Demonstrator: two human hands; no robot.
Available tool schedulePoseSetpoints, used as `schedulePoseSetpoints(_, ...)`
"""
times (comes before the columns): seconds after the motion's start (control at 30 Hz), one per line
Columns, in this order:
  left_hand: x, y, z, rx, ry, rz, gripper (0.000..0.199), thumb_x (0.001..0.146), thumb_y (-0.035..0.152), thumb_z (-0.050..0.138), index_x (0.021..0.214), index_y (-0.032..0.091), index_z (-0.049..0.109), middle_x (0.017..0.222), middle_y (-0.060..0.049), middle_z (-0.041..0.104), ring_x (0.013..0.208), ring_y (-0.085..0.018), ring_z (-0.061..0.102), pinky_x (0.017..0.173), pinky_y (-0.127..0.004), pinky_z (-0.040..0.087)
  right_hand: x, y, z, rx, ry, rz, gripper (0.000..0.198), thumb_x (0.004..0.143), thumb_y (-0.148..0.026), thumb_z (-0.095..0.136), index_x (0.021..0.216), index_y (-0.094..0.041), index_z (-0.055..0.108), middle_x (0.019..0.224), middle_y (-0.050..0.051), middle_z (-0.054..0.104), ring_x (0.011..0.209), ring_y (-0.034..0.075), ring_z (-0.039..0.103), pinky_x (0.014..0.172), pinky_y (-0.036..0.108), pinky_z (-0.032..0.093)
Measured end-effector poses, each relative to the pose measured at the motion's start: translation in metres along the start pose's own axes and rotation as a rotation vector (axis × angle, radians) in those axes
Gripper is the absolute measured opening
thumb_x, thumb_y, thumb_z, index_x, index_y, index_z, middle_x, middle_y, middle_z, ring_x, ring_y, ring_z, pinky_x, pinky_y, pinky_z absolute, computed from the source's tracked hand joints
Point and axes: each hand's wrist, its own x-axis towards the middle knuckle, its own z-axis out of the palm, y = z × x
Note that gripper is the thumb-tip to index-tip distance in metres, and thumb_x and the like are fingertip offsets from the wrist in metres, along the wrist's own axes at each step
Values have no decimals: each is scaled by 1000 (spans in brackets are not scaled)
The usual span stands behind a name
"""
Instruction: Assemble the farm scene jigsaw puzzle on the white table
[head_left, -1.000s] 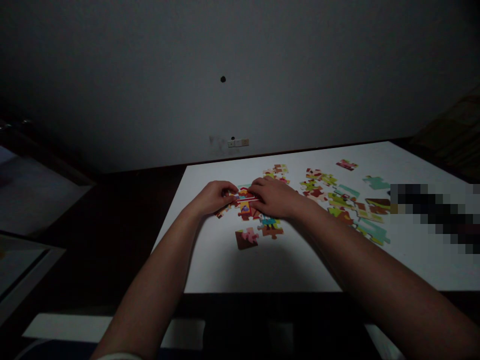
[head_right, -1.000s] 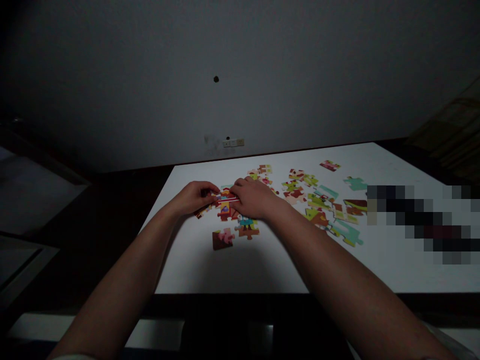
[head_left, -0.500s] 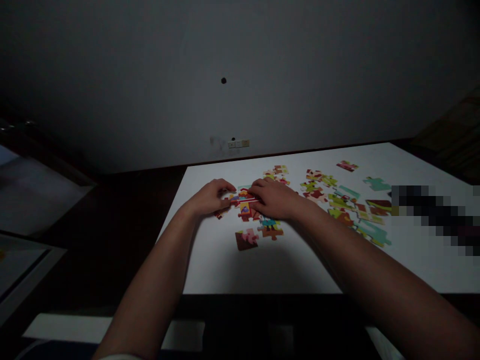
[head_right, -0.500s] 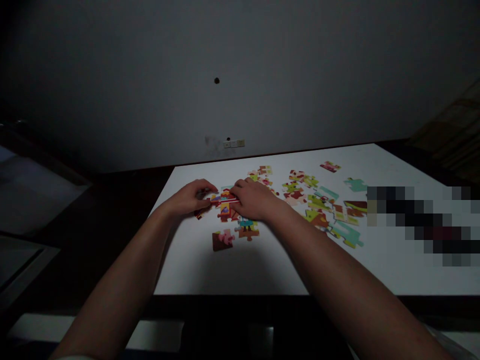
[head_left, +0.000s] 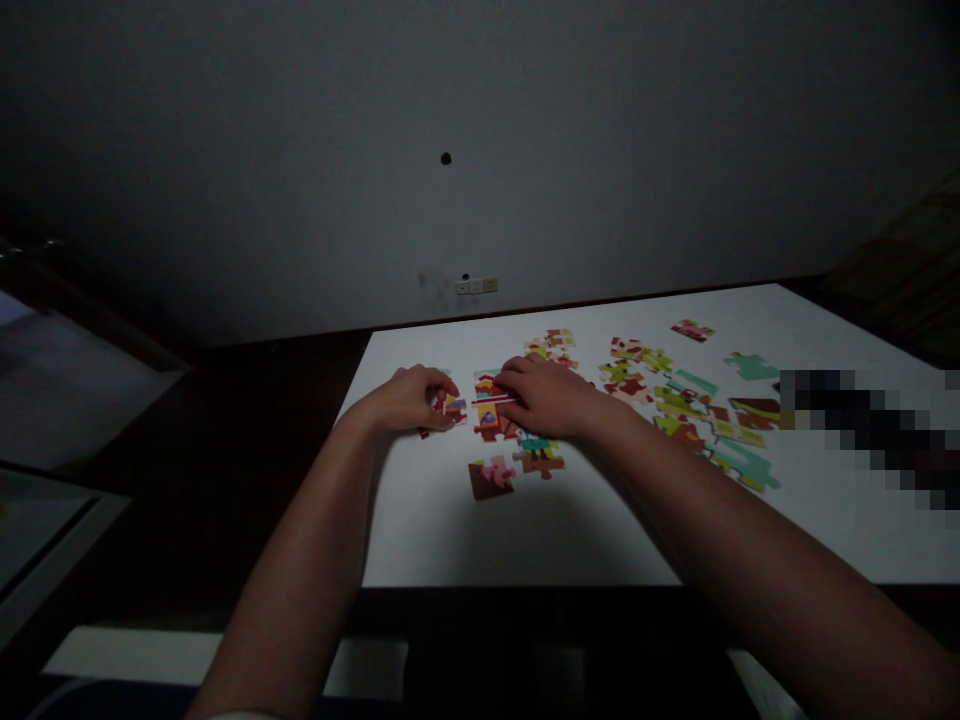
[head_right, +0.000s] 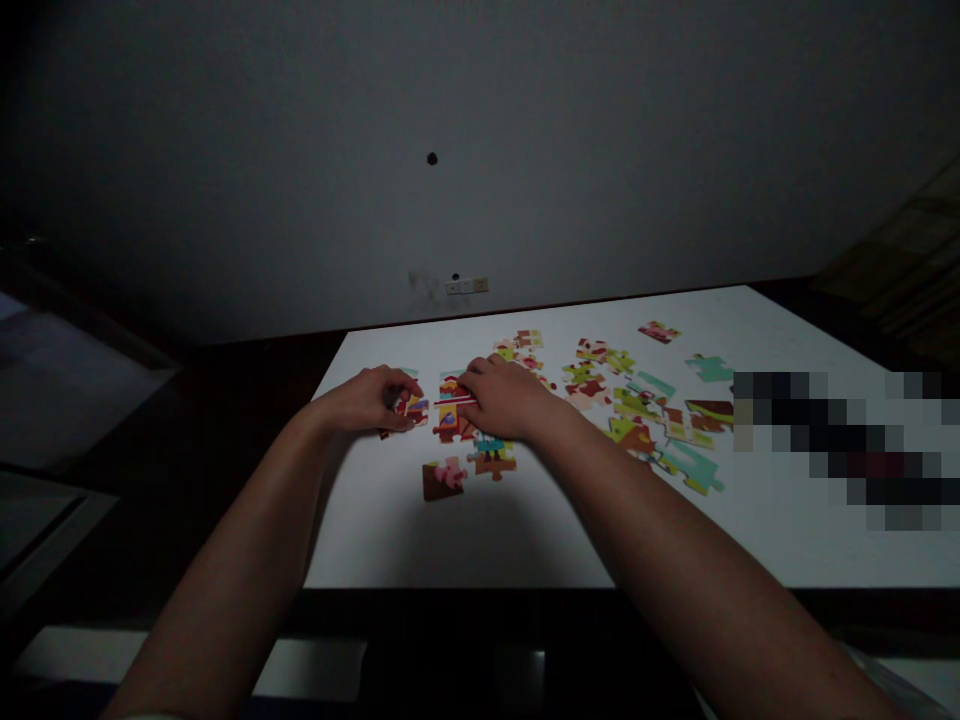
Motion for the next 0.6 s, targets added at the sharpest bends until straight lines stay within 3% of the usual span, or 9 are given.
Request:
schedulePoseSetpoints(0.27,-4,8,2,-92,-22,-52,31,64,33,76,90,20,66,64,0,63,46,-12,56,46,-23,41,1,0,0,-2,-9,-3,34,91,-44,51,118,-27,61,116,11,59,108,29,51,89,42,43)
schedulePoseSetpoints(0.6,4,9,11,-451,-28,-72,18,79,33,68,89,20,61,61,1,55,42,-10,48,39,-23,38,0,1,0,-12,3,-18,35,90,-40,51,121,-25,59,118,11,59,108,29,50,88,41,43)
